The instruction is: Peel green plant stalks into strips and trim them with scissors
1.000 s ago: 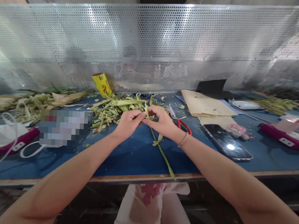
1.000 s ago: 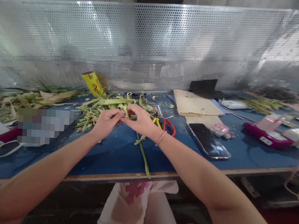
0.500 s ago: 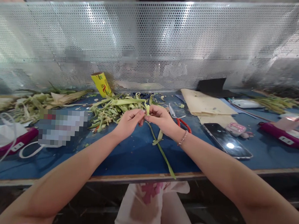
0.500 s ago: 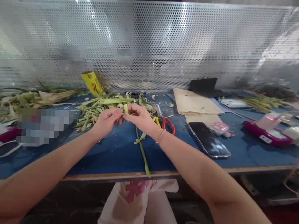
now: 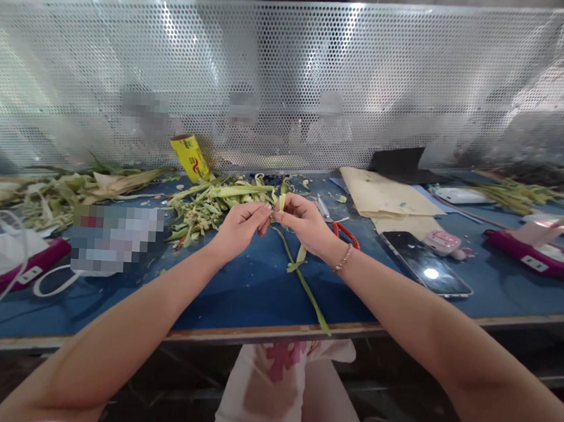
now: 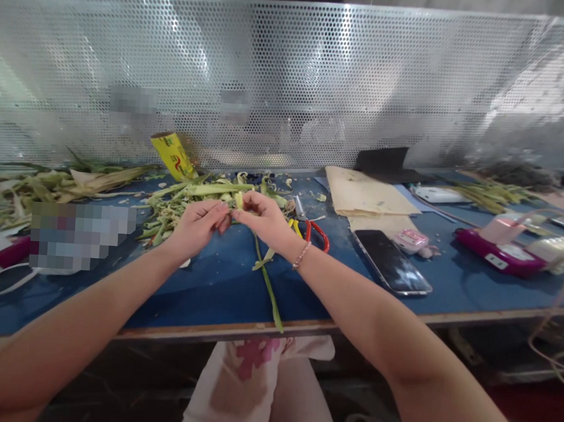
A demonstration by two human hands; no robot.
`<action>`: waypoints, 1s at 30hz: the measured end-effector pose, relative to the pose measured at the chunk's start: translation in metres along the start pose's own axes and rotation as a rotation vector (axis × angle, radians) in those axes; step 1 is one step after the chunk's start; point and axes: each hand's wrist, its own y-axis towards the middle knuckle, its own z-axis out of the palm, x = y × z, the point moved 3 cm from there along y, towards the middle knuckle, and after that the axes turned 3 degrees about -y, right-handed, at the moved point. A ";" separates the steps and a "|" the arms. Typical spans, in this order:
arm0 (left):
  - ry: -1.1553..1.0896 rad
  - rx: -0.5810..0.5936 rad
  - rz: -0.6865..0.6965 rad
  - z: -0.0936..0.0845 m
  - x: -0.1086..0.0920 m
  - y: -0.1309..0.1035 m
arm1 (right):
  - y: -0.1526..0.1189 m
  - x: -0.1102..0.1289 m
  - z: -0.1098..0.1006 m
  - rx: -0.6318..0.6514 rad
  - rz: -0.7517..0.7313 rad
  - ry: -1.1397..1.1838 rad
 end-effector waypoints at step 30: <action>-0.392 -0.166 -0.276 0.004 0.025 -0.003 | -0.001 0.011 -0.008 -0.058 -0.271 -0.720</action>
